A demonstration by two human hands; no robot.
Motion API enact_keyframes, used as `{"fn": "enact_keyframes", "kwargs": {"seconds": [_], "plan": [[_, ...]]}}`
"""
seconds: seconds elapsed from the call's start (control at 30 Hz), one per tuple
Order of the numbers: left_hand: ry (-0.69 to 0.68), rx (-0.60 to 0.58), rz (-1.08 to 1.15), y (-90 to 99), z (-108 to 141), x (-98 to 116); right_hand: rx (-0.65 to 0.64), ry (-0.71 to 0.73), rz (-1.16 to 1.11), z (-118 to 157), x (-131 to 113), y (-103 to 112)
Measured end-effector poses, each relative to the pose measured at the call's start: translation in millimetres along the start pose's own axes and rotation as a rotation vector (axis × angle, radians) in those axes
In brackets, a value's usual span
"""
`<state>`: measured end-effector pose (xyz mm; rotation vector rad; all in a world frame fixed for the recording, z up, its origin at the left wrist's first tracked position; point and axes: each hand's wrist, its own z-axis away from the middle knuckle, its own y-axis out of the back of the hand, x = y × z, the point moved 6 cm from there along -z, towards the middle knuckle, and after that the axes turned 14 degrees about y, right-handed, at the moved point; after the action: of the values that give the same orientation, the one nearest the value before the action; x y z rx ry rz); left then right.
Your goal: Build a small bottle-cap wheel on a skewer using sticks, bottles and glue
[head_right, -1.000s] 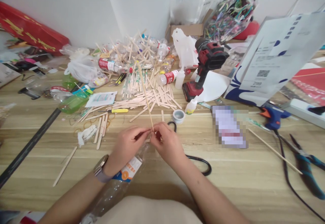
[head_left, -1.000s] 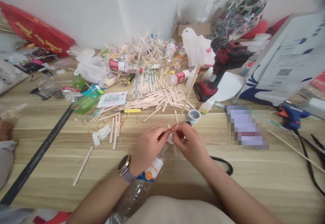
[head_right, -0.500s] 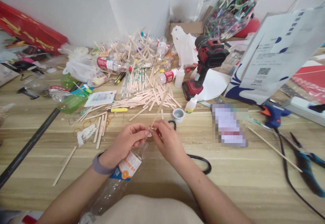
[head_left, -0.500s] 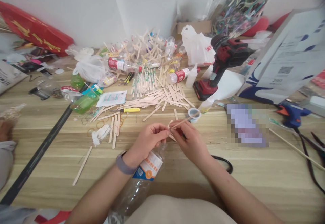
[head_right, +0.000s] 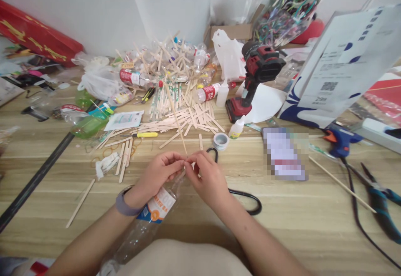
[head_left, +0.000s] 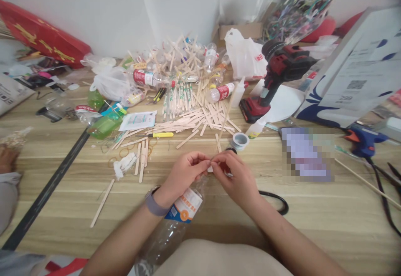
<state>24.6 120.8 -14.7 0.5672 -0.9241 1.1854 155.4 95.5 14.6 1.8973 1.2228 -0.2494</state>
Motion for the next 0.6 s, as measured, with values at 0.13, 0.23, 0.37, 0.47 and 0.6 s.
{"fn": "enact_keyframes", "kwargs": {"seconds": [0.13,0.23,0.37,0.47,0.6], "plan": [[-0.252,0.119,-0.398,-3.9,14,14,-0.005,-0.025,-0.013,0,1,0],[-0.336,0.173,-0.492,-4.3,19,19,-0.012,-0.026,-0.043,-1,1,0],[-0.112,0.070,-0.043,4.3,6,8,-0.001,-0.072,-0.085,-1,4,2],[0.020,-0.014,0.229,6.5,-5,-1,0.004,-0.120,-0.091,1,8,1],[0.091,-0.053,0.316,6.4,-11,-6,-0.044,-0.146,-0.116,3,9,-7]]}}
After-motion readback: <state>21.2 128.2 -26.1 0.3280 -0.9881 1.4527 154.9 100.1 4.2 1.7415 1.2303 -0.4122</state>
